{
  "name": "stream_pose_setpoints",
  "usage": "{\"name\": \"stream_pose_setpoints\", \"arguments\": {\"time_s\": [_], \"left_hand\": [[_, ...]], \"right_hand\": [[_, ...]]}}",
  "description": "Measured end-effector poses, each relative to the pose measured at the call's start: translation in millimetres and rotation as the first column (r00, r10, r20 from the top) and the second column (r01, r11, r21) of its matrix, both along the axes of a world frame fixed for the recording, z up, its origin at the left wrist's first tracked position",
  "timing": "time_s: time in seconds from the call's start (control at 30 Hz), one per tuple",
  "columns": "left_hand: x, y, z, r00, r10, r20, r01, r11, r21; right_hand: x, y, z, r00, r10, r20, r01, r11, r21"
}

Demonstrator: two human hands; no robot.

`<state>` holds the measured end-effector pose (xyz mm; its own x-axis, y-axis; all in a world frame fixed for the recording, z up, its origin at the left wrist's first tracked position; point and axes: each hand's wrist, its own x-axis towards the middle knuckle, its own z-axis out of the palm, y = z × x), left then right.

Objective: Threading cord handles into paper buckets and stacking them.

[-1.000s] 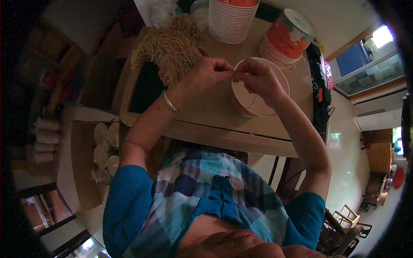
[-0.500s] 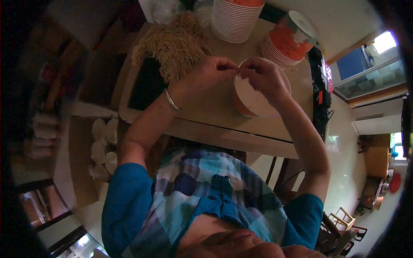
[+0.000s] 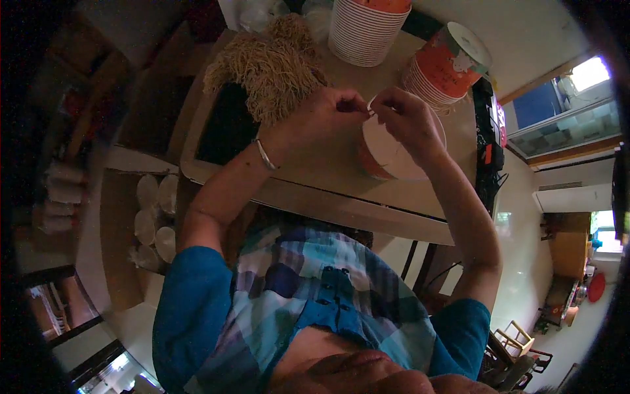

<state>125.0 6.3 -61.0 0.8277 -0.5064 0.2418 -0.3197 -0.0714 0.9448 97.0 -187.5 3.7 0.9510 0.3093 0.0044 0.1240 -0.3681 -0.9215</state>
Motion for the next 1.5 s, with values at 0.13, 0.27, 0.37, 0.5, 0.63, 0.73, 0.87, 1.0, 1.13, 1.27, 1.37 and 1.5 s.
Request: {"name": "stream_pose_setpoints", "arguments": {"time_s": [0.13, 0.27, 0.37, 0.5, 0.63, 0.73, 0.87, 1.0, 1.13, 1.27, 1.37, 1.5], "left_hand": [[-8, 1, 12, 0.998, -0.009, -0.07, 0.012, 0.999, 0.033], [-10, 1, 1, 0.994, 0.074, 0.079, -0.072, 0.997, -0.023], [-9, -1, -2, 0.996, 0.091, 0.022, -0.09, 0.994, -0.058], [-17, 1, 9, 0.991, 0.135, -0.009, -0.135, 0.991, -0.019], [-17, 3, 1, 0.985, 0.16, 0.057, -0.16, 0.987, -0.02], [-17, 4, -5, 0.977, 0.192, 0.096, -0.193, 0.981, 0.002], [-21, 2, -5, 0.969, 0.226, 0.096, -0.23, 0.973, 0.025], [-14, -2, -31, 0.94, 0.253, 0.23, -0.239, 0.967, -0.09], [-22, -9, -29, 0.926, 0.251, 0.283, -0.238, 0.968, -0.079], [-29, -13, -27, 0.92, 0.281, 0.275, -0.284, 0.958, -0.029], [-34, -13, -19, 0.942, 0.289, 0.169, -0.28, 0.957, -0.076], [-34, -14, -9, 0.942, 0.325, 0.088, -0.303, 0.933, -0.196]], "right_hand": [[0, -1, -7, 0.996, -0.015, 0.089, 0.01, 0.999, 0.052], [-1, 0, -2, 0.995, 0.01, 0.096, -0.015, 0.999, 0.049], [0, -1, -3, 0.998, -0.018, 0.063, 0.016, 0.999, 0.035], [-1, -3, -7, 0.996, -0.009, 0.093, 0.006, 1.0, 0.027], [-2, -1, -5, 0.997, -0.011, 0.072, 0.008, 0.999, 0.044], [-2, -1, -3, 0.996, -0.003, 0.093, 0.0, 0.999, 0.035], [-3, 1, -1, 0.988, -0.004, 0.152, 0.01, 0.999, -0.041], [-4, 2, -2, 0.981, 0.01, 0.191, -0.005, 1.0, -0.029], [-6, 4, -3, 0.98, 0.021, 0.198, -0.022, 1.0, 0.002], [-7, 4, 1, 0.966, 0.031, 0.256, -0.002, 0.994, -0.112], [-4, 4, 3, 0.959, 0.066, 0.277, -0.043, 0.995, -0.088], [-6, 5, 12, 0.962, 0.088, 0.258, -0.052, 0.988, -0.143]]}}
